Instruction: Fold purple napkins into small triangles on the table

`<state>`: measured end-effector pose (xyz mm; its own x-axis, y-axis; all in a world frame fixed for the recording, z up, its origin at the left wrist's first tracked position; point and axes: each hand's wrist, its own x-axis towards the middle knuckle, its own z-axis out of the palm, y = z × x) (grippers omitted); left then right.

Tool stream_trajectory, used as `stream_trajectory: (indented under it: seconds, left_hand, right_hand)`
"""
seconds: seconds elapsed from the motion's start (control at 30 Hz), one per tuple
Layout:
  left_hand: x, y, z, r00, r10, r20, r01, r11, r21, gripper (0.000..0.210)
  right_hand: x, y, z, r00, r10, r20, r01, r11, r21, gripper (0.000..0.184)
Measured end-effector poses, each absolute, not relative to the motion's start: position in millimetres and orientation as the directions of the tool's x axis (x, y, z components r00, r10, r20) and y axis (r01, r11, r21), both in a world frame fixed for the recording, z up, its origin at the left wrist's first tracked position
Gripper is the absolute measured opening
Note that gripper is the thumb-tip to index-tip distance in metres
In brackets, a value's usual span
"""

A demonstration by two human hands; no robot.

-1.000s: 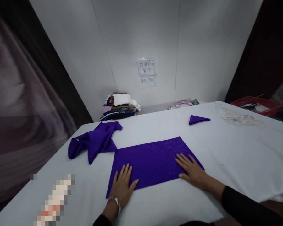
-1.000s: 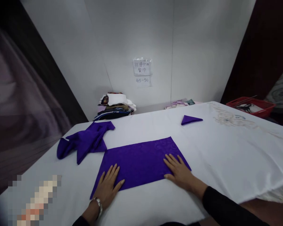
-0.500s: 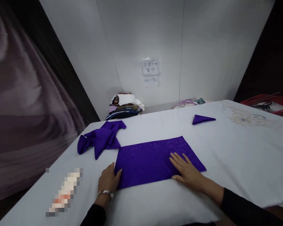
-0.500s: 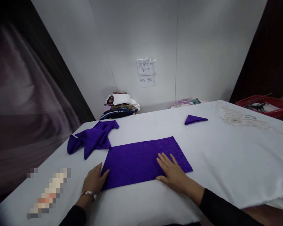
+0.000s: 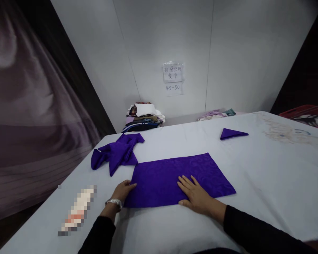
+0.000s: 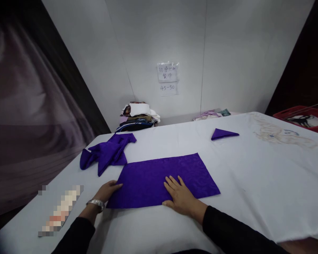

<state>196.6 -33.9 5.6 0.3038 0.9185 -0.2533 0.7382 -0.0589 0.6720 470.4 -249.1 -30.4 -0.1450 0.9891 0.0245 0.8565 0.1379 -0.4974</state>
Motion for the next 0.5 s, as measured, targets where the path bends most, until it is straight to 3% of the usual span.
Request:
stream_trajectory:
  seconds: [0.1, 0.23, 0.37, 0.43, 0.5]
  left_hand:
    - [209, -41, 36, 0.401, 0.864, -0.306, 0.500, 0.073, 0.863, 0.024]
    - [244, -59, 87, 0.537, 0.786, -0.305, 0.359, 0.114, 0.926, 0.031]
    - [295, -77, 114, 0.659, 0.723, -0.209, 0.296, 0.006, 0.955, 0.034]
    - [327, -88, 113, 0.713, 0.683, -0.162, 0.268, -0.051, 0.962, 0.034]
    - [365, -102, 101, 0.742, 0.662, -0.110, 0.244, -0.114, 0.963, 0.032]
  right_hand:
    - [472, -249, -28, -0.144, 0.990, 0.009, 0.826, 0.125, -0.550, 0.073]
    - [475, -247, -23, -0.071, 0.996, 0.047, 0.671, 0.082, -0.737, 0.068]
    - [480, -243, -11, 0.164, 0.985, 0.044, 0.197, 0.011, -0.980, 0.059]
    - [485, -242, -3, 0.216, 0.976, 0.007, -0.111, 0.031, -0.993, 0.053]
    - [495, -242, 5, 0.233, 0.972, -0.024, -0.366, 0.064, -0.928, 0.048]
